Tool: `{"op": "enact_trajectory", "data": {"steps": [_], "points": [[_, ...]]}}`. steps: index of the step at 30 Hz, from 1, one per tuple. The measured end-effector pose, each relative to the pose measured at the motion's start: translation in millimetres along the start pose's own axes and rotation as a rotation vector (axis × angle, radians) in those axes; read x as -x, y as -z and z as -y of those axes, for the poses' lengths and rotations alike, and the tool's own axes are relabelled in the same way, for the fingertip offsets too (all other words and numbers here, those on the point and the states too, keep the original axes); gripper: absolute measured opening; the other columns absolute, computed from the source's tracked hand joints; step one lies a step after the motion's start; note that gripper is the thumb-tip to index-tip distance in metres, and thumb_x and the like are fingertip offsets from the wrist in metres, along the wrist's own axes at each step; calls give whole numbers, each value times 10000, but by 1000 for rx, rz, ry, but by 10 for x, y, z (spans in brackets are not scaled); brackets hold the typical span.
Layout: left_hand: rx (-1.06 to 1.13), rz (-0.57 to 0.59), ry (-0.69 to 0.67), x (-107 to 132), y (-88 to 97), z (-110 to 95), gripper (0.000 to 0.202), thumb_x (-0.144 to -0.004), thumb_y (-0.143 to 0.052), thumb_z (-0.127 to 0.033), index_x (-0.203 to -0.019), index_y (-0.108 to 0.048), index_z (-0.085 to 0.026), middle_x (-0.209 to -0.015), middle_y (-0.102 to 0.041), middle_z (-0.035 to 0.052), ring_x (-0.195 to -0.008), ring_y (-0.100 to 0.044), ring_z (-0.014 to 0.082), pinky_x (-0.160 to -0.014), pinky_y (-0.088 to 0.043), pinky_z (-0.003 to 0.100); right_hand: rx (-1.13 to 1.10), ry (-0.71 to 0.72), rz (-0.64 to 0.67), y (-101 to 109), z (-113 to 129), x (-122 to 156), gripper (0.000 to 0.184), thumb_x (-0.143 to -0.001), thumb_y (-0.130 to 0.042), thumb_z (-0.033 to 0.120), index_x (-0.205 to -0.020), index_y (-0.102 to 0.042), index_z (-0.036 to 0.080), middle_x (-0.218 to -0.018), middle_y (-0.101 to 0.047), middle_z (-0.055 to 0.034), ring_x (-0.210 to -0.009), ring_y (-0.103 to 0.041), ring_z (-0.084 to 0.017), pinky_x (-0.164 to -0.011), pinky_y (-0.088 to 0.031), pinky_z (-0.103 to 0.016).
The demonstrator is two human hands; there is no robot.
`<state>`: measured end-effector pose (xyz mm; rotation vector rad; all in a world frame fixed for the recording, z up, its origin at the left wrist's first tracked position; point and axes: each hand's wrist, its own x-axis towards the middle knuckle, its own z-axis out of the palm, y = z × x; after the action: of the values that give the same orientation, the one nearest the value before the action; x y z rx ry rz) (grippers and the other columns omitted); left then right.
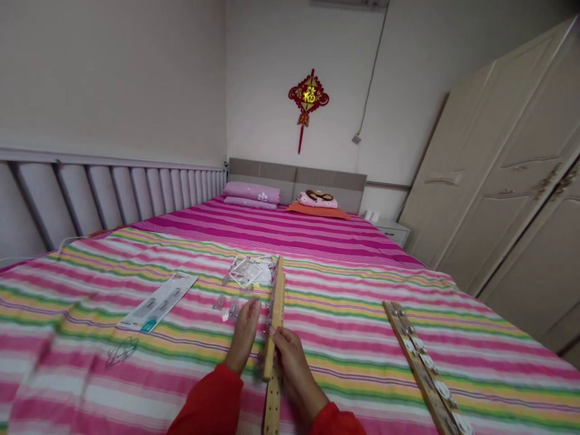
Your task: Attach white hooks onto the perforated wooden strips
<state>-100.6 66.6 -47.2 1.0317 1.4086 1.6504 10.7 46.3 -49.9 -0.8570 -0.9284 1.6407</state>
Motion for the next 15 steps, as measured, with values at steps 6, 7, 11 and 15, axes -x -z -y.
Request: {"op": "enact_trajectory", "data": {"steps": [6,7,11,15], "points": [[-79,112,-22,198,-149,23,507,-794,-456,-598,-1022,-586,-164,-796,-630,36,-740,-607,196,-657,-480,310,28,-9,10,47,-76,149,370,-599,-758,474,-676,-597,150,-471,-457,72,-412,-377,-68,-415,-279,-192],[-98,113,-42,202,-152,29,477,-802,-438,-599,-933,-600,-169,-736,-613,18,-696,-586,186,-629,-465,300,41,-6,16,52,-82,173,376,-603,-757,479,-695,-614,144,-475,-461,69,-415,-374,-68,-419,-275,-193],[-170,115,-116,146,-111,54,441,-824,-403,-590,-705,-538,-188,-610,-530,-24,-605,-511,153,-576,-413,267,60,-7,45,72,-82,277,388,-602,-758,482,-725,-652,129,-503,-486,53,-443,-369,-74,-436,-262,-196],[-282,88,-193,16,-11,134,436,-845,-374,-563,-634,-488,-199,-568,-487,-32,-573,-480,147,-558,-397,266,-43,-9,53,108,-101,398,335,-602,-776,437,-673,-645,138,-525,-484,47,-488,-365,-81,-458,-268,-195]]}}
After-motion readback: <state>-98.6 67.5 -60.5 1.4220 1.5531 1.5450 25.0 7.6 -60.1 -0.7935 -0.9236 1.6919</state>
